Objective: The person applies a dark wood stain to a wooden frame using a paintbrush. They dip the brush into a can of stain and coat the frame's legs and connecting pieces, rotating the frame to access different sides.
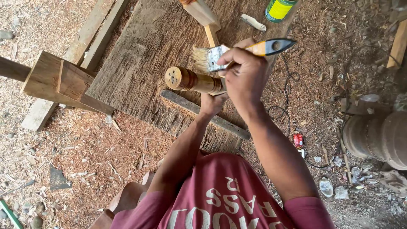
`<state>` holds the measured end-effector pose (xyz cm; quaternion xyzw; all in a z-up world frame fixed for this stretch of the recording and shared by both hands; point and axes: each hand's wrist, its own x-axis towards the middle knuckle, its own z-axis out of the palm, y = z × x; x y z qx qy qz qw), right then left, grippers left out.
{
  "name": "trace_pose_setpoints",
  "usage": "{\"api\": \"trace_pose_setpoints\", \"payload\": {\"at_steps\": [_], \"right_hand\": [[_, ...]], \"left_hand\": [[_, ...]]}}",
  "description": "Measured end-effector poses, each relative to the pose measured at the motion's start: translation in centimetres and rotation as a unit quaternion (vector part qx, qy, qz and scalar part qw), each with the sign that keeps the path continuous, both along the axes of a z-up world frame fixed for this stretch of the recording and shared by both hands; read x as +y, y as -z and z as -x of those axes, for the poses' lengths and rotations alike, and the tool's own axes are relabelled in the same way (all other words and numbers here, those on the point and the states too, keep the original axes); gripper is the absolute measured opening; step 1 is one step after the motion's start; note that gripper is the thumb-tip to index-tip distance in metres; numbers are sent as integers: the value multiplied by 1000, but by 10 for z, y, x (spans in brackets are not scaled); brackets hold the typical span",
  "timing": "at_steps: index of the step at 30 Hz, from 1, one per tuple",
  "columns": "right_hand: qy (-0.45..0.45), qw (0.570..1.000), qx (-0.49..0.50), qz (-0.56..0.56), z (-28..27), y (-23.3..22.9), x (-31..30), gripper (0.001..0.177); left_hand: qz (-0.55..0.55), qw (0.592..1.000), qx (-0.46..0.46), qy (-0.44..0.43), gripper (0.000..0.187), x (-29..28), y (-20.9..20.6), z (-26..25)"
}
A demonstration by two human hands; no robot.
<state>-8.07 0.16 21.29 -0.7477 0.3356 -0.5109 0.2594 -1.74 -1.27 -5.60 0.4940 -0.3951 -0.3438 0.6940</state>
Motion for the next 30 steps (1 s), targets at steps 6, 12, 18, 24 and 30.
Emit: {"api": "trace_pose_setpoints", "payload": {"at_steps": [6, 12, 18, 24, 30], "right_hand": [[-26, 998, 56, -27, 15, 12, 32, 27], [32, 997, -67, -30, 28, 30, 11, 31], [72, 993, -92, 4, 39, 44, 41, 29], [46, 982, -182, -6, 63, 60, 46, 29], [195, 961, -198, -4, 96, 66, -16, 31]], "left_hand": [[30, 991, -127, -12, 41, -21, 79, -8], [11, 1000, -24, 4, 35, -3, -10, 7], [16, 997, -74, 26, 33, -16, -10, 10], [-141, 980, -132, 50, 51, -20, -46, 24], [-311, 923, -217, 64, 78, -29, -73, 37]]}}
